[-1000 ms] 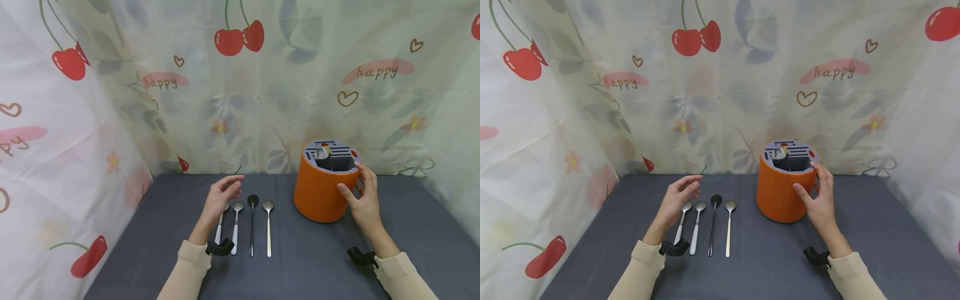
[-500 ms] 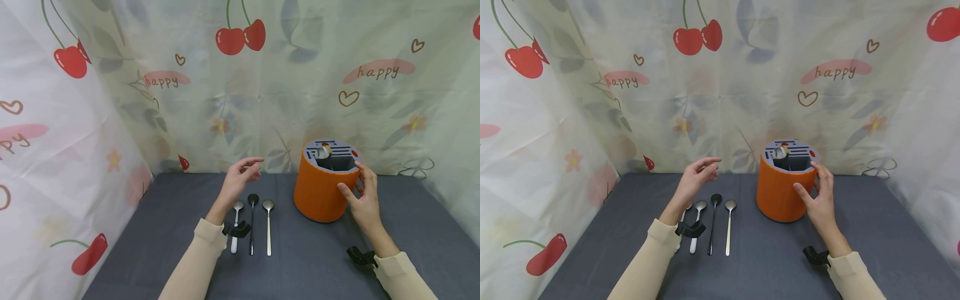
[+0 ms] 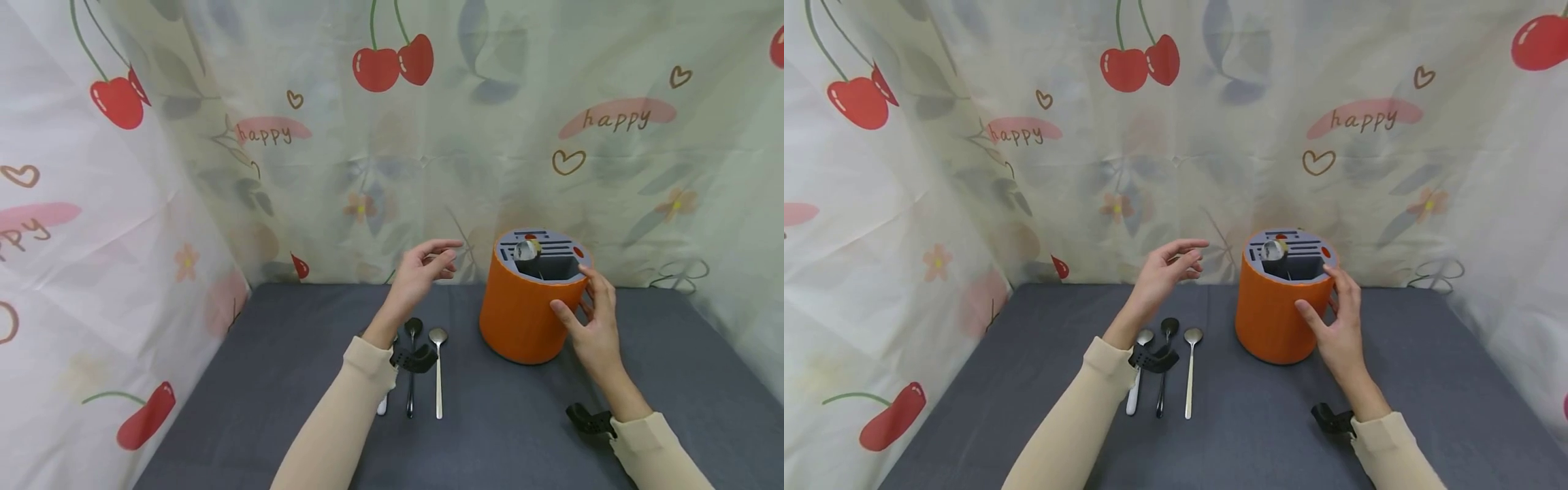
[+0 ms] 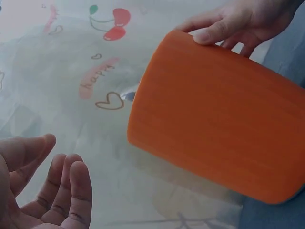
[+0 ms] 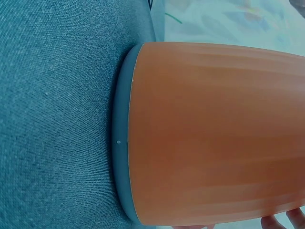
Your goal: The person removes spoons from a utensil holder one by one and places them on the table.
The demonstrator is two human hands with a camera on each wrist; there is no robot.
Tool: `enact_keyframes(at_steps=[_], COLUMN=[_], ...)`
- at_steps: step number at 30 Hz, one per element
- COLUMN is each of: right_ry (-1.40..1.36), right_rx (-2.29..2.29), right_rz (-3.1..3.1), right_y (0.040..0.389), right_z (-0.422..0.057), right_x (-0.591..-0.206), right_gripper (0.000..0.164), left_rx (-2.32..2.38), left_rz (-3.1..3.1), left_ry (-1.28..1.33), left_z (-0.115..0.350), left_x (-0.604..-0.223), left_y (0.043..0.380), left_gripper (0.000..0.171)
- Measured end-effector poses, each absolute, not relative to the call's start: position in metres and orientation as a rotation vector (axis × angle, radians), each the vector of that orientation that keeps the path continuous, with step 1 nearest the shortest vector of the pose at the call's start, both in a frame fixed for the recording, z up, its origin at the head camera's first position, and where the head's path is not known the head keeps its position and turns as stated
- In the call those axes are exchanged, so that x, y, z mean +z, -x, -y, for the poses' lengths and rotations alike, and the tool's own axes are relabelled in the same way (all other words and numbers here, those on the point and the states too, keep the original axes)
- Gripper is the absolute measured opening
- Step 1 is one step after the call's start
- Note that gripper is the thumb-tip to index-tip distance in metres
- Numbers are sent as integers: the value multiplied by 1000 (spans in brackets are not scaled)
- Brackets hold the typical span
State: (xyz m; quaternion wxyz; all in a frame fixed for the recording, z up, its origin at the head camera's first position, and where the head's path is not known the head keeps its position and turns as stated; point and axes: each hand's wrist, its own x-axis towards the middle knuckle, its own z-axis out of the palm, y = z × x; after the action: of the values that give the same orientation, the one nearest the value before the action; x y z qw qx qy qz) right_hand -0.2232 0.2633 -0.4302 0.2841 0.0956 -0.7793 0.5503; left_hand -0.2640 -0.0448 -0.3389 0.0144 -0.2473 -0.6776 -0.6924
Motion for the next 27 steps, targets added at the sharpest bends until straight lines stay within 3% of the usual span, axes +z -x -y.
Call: enact_keyframes(at_steps=[27], right_ry=[-245], right_rx=[1472], right_rz=[2094], right_y=[223], right_z=[-263], right_x=[-430], right_gripper=[74], left_rx=[-2136], left_rz=[2155], left_ry=[866], left_z=[-20], left_x=[-316], left_y=[285], left_gripper=[30])
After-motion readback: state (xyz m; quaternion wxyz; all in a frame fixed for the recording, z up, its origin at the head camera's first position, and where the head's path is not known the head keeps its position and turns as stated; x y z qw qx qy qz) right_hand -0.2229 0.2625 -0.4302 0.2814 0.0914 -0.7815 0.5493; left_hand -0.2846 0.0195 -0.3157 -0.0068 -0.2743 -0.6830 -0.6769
